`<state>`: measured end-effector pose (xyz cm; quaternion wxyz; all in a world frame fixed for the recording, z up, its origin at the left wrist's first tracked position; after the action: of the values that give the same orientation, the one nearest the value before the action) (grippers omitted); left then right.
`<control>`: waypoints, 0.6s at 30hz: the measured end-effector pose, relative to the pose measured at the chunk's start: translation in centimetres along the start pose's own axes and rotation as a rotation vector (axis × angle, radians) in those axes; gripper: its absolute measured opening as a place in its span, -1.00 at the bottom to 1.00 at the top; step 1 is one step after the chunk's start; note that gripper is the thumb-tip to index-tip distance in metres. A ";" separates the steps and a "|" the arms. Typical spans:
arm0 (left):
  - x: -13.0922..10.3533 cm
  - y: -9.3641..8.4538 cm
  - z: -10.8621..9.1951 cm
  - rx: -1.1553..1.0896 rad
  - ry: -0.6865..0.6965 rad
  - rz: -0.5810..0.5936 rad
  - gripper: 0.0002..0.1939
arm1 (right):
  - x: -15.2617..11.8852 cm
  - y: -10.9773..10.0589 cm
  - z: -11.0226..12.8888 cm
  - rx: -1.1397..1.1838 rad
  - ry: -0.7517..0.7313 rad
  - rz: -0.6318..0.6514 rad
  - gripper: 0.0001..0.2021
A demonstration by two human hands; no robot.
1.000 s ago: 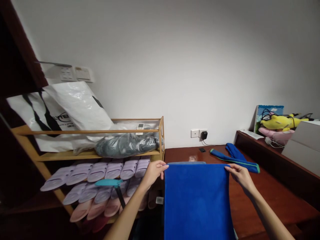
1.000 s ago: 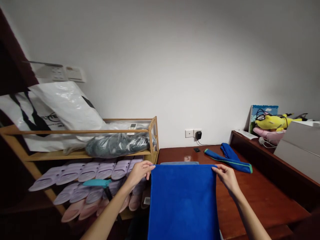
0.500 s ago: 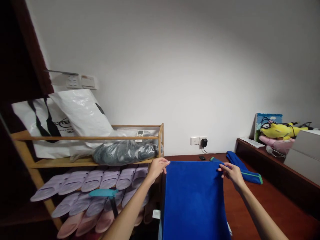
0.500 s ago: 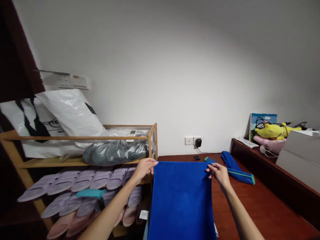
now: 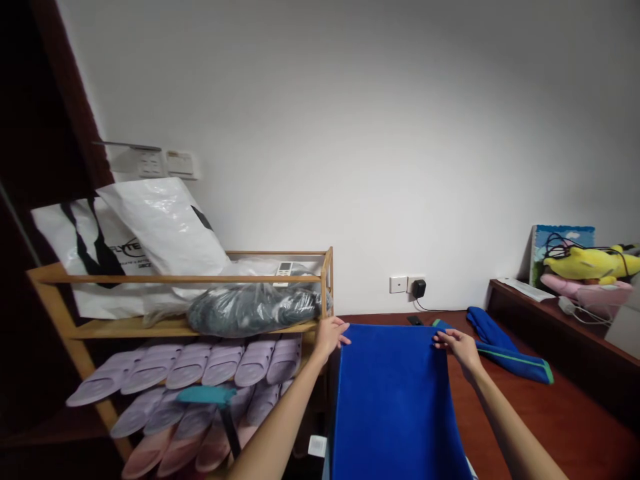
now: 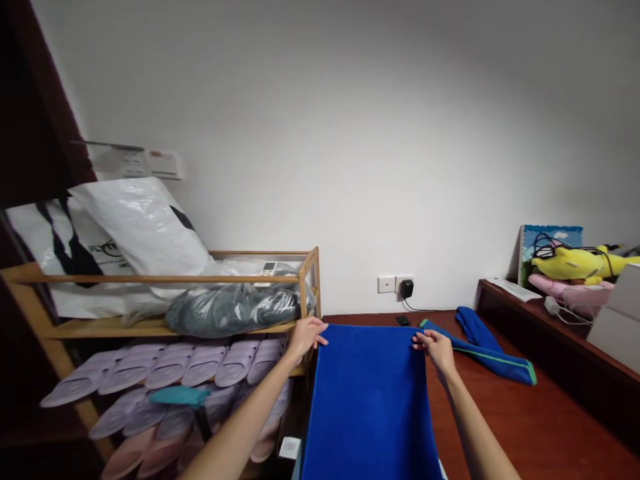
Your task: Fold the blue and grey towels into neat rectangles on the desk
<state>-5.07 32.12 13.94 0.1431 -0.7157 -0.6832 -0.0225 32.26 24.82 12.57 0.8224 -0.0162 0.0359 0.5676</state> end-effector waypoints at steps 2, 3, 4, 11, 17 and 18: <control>0.4 0.7 1.9 0.006 -0.044 -0.008 -0.77 | 0.8 0.5 -1.6 -0.018 0.022 0.018 -0.60; 0.5 1.0 2.8 0.007 -0.060 -0.015 -0.76 | 1.1 0.7 -2.4 -0.033 0.032 0.024 -0.60; 0.6 1.3 3.8 0.007 -0.072 -0.021 -0.75 | 1.3 0.9 -3.2 -0.052 0.039 0.027 -0.59; 0.5 2.5 9.1 0.124 -0.046 -0.024 -0.71 | 2.5 2.6 -8.8 -0.239 -0.009 0.067 -0.51; -2.6 6.1 10.2 0.428 0.149 0.093 -0.49 | 1.4 6.7 -12.3 -0.544 -0.145 0.066 -0.33; -3.5 7.7 10.2 0.476 0.190 0.140 -0.46 | 0.8 8.3 -12.6 -0.606 -0.181 0.089 -0.35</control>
<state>0.60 30.96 2.09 0.3721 -0.7022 -0.6016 0.0814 24.26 27.66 0.08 0.7543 -0.2082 -0.2076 0.5869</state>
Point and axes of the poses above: each hand's wrist, its own x-axis towards the middle knuckle, its own y-axis out of the palm, z = x × y, the point moved 8 cm from there along x, towards the middle knuckle, and after that the axes turned 11 degrees about y, right-handed, at the moved point
